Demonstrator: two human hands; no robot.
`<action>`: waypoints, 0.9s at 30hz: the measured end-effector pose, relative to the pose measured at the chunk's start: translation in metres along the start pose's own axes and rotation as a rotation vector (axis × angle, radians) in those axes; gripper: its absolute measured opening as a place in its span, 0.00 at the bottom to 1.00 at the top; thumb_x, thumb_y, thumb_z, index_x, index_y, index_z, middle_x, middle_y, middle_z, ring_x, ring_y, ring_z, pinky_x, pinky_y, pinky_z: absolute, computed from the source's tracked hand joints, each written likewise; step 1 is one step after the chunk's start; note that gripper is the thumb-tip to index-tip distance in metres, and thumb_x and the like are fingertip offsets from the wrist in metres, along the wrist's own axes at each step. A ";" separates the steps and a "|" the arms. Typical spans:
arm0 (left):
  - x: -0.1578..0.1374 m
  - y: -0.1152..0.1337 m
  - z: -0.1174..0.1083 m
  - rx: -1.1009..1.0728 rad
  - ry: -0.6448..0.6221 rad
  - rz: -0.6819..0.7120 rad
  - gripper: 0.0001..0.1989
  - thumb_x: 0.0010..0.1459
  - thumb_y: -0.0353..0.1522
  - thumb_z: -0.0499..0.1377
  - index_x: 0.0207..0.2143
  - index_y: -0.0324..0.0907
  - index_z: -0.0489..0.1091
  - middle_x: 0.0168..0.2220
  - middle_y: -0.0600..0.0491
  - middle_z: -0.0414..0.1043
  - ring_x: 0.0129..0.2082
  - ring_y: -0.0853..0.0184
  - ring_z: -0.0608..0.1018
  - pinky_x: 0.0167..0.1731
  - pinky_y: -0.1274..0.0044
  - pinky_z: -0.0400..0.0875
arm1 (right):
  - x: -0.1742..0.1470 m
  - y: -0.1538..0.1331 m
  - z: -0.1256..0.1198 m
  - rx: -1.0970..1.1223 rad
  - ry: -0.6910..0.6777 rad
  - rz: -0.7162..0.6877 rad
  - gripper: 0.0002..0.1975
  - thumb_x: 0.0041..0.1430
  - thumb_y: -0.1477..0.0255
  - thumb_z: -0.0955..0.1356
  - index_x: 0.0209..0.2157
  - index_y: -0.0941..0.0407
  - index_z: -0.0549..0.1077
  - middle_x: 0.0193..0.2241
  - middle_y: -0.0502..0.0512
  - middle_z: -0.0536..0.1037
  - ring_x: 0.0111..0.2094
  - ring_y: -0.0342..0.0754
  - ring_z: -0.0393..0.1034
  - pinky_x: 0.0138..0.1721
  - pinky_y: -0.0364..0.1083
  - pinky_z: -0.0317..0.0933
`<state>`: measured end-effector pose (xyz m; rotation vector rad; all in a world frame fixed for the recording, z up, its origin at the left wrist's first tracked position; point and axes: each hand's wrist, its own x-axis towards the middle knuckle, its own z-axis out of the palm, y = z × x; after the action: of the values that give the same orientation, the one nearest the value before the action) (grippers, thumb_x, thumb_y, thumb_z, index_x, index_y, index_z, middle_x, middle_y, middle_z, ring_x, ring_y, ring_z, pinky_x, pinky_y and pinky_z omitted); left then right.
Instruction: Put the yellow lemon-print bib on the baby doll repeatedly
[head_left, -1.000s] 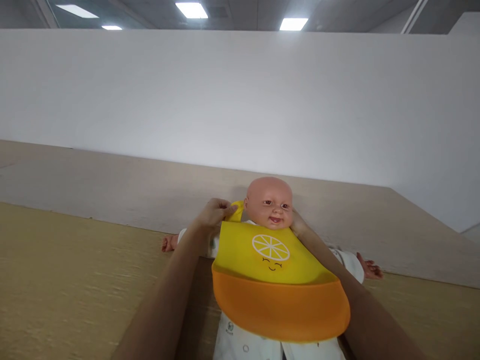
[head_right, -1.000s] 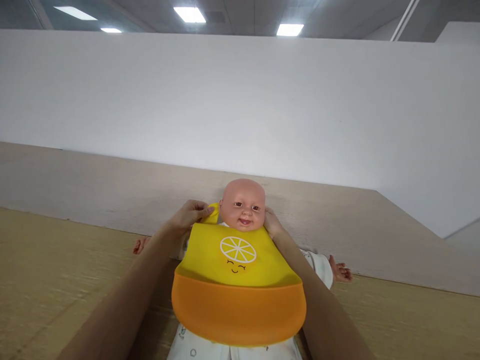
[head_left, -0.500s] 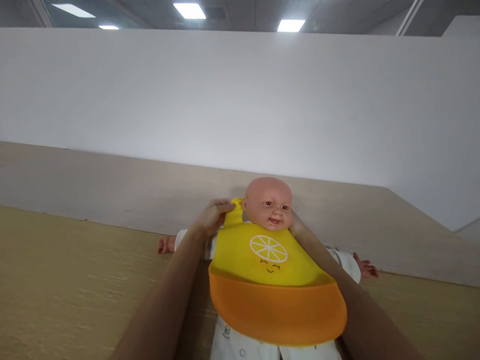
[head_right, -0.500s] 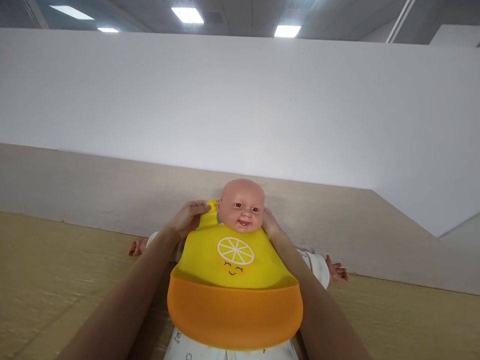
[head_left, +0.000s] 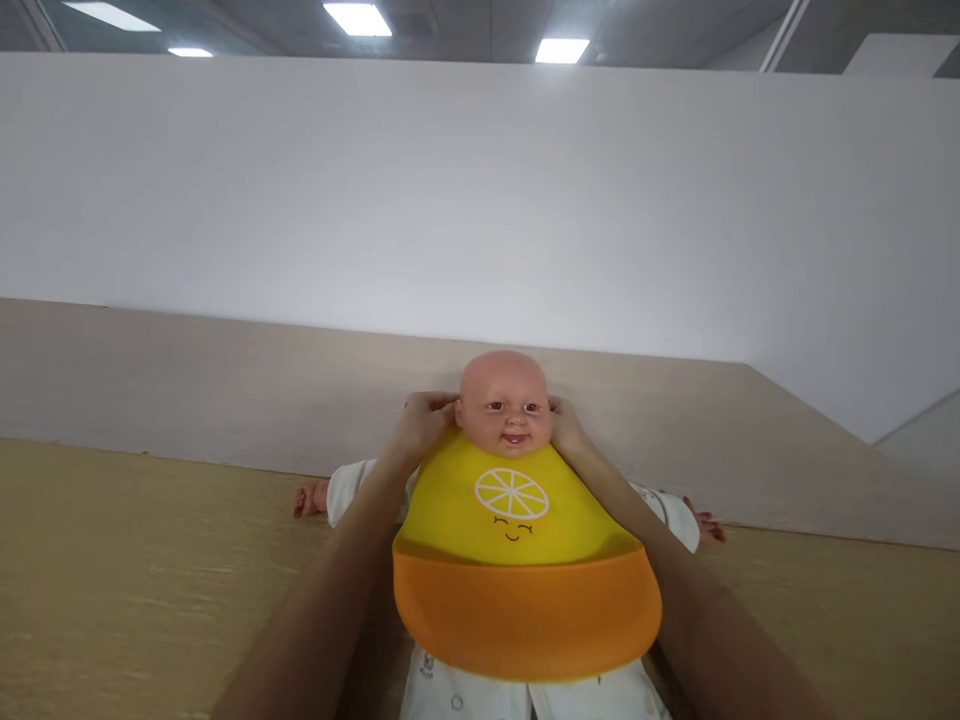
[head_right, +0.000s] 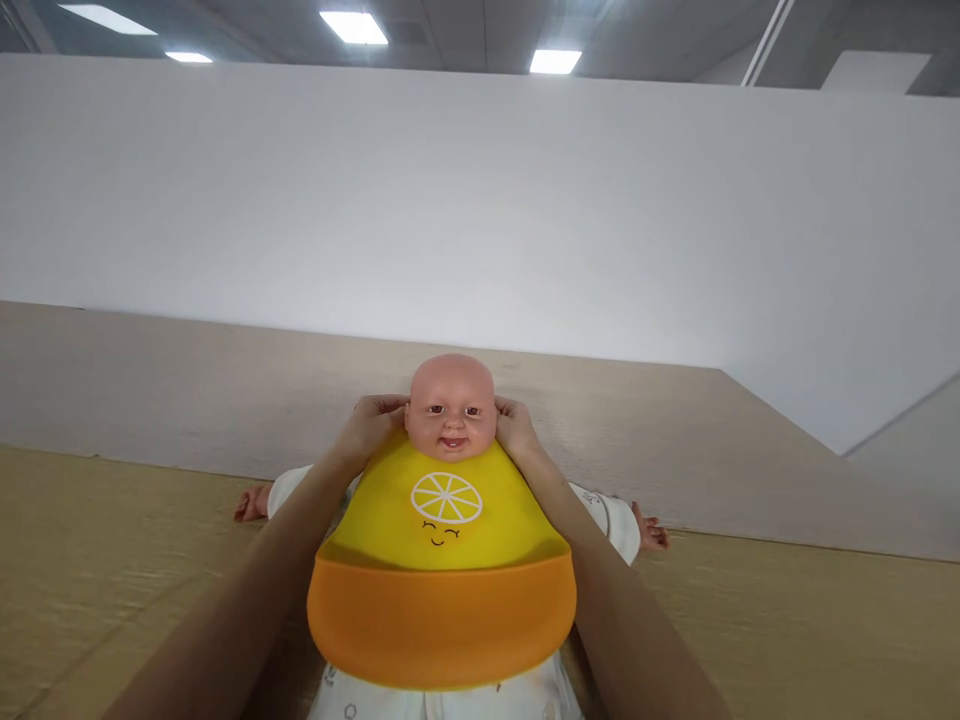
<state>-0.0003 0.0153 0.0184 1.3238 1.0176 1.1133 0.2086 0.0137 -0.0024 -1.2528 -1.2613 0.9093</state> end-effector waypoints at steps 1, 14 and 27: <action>0.000 -0.001 0.000 -0.030 0.009 -0.016 0.12 0.40 0.36 0.63 0.27 0.37 0.78 0.22 0.54 0.74 0.25 0.68 0.72 0.25 0.79 0.65 | 0.001 -0.004 -0.001 -0.025 0.023 -0.023 0.12 0.39 0.64 0.67 0.22 0.58 0.76 0.24 0.54 0.79 0.35 0.54 0.72 0.36 0.48 0.65; 0.001 0.001 0.003 -0.268 0.027 -0.194 0.17 0.33 0.33 0.66 0.30 0.37 0.77 0.25 0.49 0.77 0.27 0.62 0.77 0.29 0.73 0.70 | -0.004 -0.018 -0.012 0.216 -0.049 0.269 0.07 0.39 0.68 0.69 0.22 0.57 0.75 0.19 0.51 0.76 0.21 0.46 0.67 0.23 0.43 0.59; 0.012 -0.028 -0.002 0.227 -0.069 0.027 0.12 0.40 0.35 0.59 0.29 0.40 0.77 0.30 0.51 0.78 0.39 0.58 0.76 0.38 0.74 0.68 | 0.003 0.014 -0.016 -0.130 -0.026 0.211 0.10 0.40 0.66 0.63 0.15 0.56 0.65 0.11 0.45 0.59 0.17 0.40 0.53 0.19 0.41 0.46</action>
<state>0.0010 0.0292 -0.0083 1.5497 1.1020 0.9861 0.2262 0.0159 -0.0137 -1.5022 -1.2411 1.0095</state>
